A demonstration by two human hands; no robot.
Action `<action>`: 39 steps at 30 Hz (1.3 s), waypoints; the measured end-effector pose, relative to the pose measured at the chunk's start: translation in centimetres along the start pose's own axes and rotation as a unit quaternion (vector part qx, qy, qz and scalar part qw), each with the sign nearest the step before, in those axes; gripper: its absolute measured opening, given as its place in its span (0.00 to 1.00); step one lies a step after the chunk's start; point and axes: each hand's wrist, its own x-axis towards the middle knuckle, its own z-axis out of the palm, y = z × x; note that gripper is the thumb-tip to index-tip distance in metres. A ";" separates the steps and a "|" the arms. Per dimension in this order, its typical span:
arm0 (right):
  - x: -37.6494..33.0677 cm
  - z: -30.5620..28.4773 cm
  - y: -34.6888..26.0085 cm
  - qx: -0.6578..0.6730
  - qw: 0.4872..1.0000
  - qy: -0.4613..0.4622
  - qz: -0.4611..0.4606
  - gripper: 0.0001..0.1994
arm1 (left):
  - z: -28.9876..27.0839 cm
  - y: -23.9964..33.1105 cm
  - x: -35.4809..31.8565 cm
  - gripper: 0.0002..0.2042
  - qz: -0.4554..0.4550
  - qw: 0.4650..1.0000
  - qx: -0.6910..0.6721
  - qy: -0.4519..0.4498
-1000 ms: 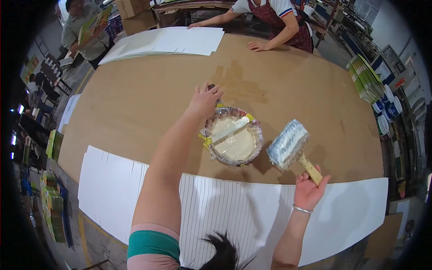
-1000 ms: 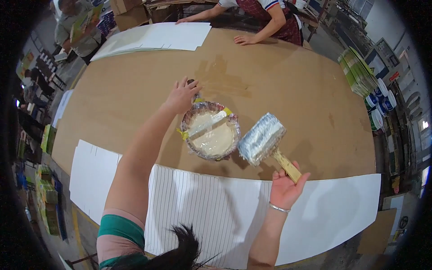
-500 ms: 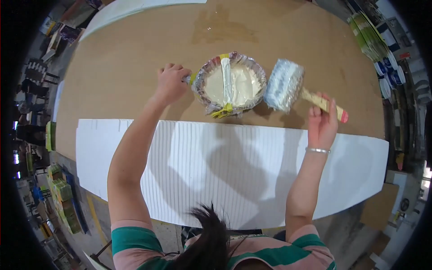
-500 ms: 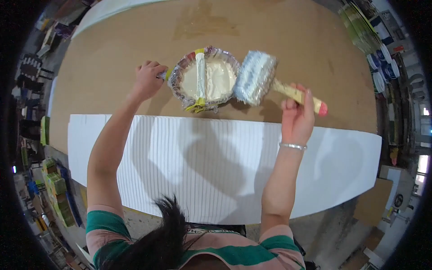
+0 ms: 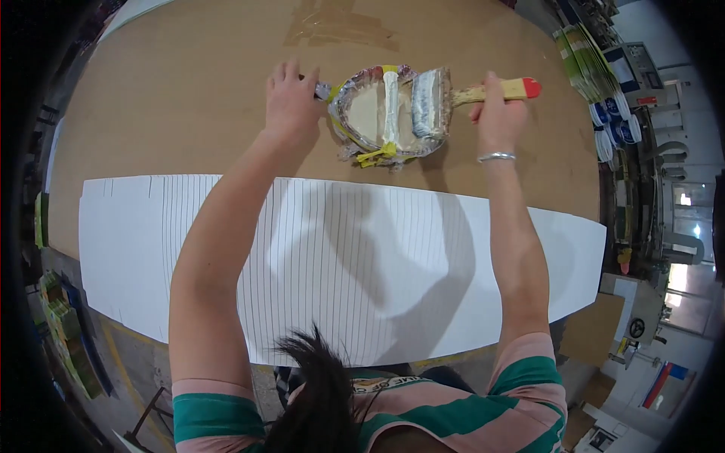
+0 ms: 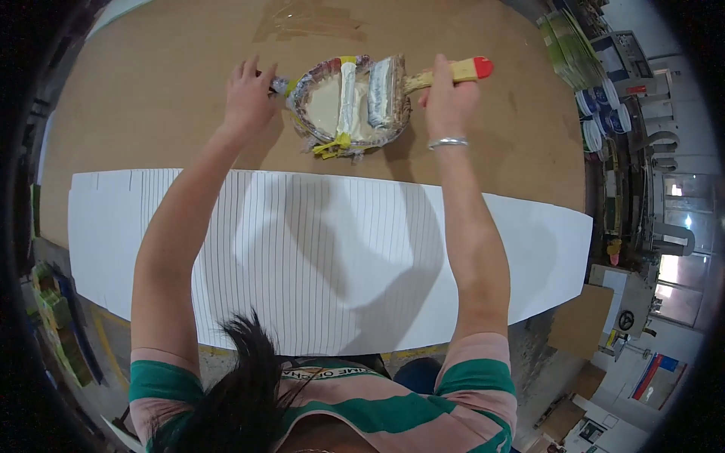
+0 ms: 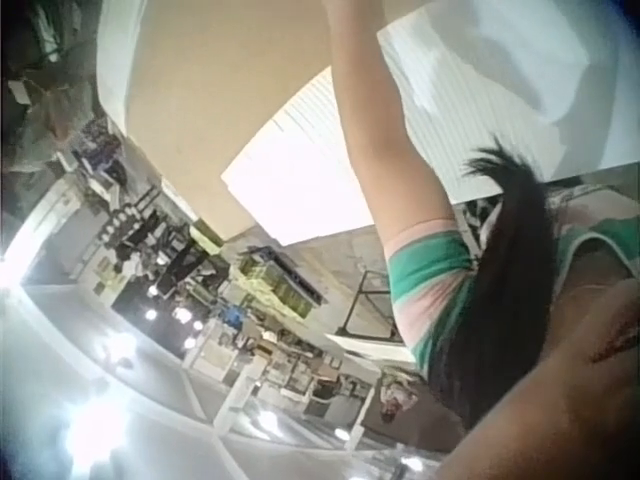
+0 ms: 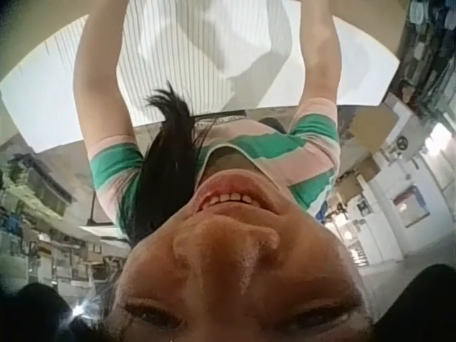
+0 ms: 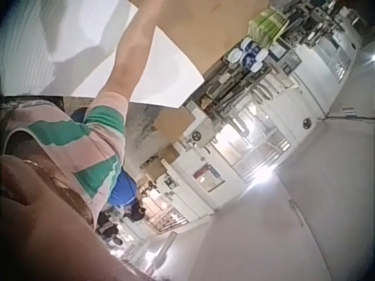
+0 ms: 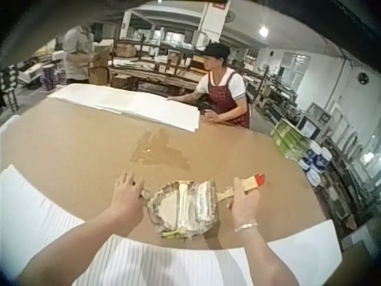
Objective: Applying adhesive or paint to a large corrugated board using a brush.
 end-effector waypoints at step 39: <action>0.1 0.2 3.9 0.191 0.977 0.013 0.093 0.13 | -15.7 -12.4 -40.1 0.15 -0.479 0.865 -0.013 0.147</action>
